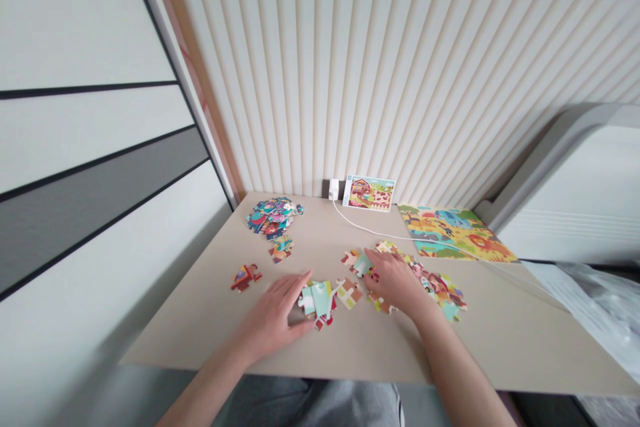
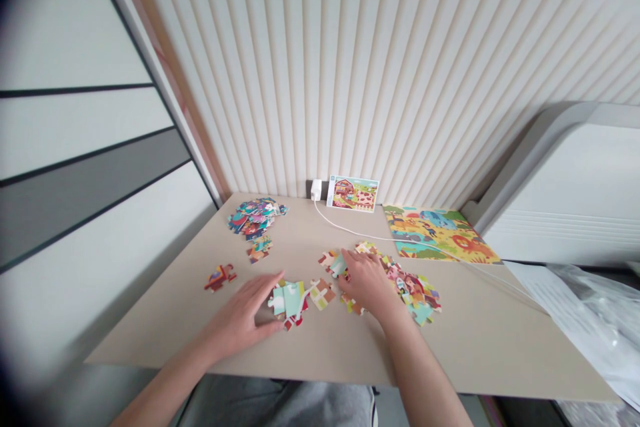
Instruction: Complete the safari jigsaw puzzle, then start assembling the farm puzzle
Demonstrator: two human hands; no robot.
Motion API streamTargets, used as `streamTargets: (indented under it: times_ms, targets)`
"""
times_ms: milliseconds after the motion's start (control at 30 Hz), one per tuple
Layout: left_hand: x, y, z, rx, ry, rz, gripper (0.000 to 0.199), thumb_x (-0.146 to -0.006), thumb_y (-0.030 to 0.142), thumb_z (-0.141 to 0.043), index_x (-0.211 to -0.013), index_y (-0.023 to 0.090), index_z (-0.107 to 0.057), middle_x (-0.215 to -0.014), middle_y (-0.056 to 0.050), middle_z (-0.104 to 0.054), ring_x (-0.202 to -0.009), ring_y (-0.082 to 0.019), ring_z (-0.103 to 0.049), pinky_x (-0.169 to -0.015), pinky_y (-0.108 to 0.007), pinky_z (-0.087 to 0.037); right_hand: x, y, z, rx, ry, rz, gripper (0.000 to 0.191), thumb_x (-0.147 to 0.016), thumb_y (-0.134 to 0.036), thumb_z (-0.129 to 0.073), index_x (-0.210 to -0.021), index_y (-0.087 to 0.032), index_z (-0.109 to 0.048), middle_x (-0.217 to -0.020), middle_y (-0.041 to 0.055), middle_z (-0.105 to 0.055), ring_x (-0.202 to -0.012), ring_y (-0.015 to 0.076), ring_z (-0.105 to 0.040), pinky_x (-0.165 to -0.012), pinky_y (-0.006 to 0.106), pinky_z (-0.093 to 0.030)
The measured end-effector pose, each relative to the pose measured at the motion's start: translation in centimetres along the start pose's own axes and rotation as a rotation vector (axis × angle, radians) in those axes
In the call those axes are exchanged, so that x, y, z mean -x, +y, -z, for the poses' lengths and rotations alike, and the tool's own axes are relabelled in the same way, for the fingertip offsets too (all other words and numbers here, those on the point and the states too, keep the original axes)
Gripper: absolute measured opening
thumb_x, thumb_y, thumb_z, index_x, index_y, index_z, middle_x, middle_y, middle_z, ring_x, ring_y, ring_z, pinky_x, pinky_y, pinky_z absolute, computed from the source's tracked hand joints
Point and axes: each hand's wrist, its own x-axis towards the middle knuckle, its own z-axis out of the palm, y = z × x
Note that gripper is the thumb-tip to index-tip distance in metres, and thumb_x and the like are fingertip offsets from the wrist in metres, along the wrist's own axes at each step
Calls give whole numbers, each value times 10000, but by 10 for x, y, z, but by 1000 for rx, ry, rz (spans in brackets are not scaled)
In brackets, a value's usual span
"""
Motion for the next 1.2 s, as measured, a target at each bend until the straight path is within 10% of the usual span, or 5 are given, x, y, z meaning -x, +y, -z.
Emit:
streamTargets:
  times_ms: [333, 600, 800, 1000, 1200]
  targets:
    - [-3, 8, 6, 17, -22, -20, 922, -859, 276, -766, -1619, 296, -244, -1413, -85, -618, -1319, -291, -548, -1141, -488, -448, 1, 2, 3, -80, 199, 131, 531, -923, -204, -566, -1448, -135, -541, -1383, 193, -653, -1240, 319, -643, -1093, 479, -467]
    - [-1, 4, -1, 23, 38, -18, 1005, -821, 193, -791, -1629, 318, -208, -1406, -82, -616, -1293, -284, -572, -1107, -466, -486, 4, -63, -2, -503, -44, 696, 592, -952, -370, -652, -1508, -221, -512, -1486, 129, -594, -1347, 253, -567, -1142, 418, -426]
    - [-1, 4, 0, 41, -3, -12, 1070, -790, 140, -789, -1638, 341, -169, -1368, -72, -630, -1277, -278, -574, -1114, -471, -473, 6, -72, -10, -467, -101, 559, 365, -1049, -412, -528, -1371, -284, -645, -1521, 111, -539, -1411, 234, -493, -1171, 408, -372]
    - [1, 5, 6, 29, -56, -48, 1273, -632, 497, -947, -1645, 332, -193, -1499, -115, -546, -1370, -358, -509, -1141, -541, -448, 6, -75, -4, -502, -108, 499, 359, -1016, -379, -606, -1364, -293, -633, -1337, 67, -670, -1324, 209, -550, -1161, 390, -352]
    - [1, 1, 0, -9, 13, -40, 1076, -776, 398, -871, -1639, 323, -232, -1490, -110, -571, -1345, -331, -551, -1111, -519, -493, 3, -81, -3, -560, -106, 450, 402, -974, -265, -645, -1375, -279, -615, -1265, 53, -708, -1217, 210, -617, -1110, 375, -388]
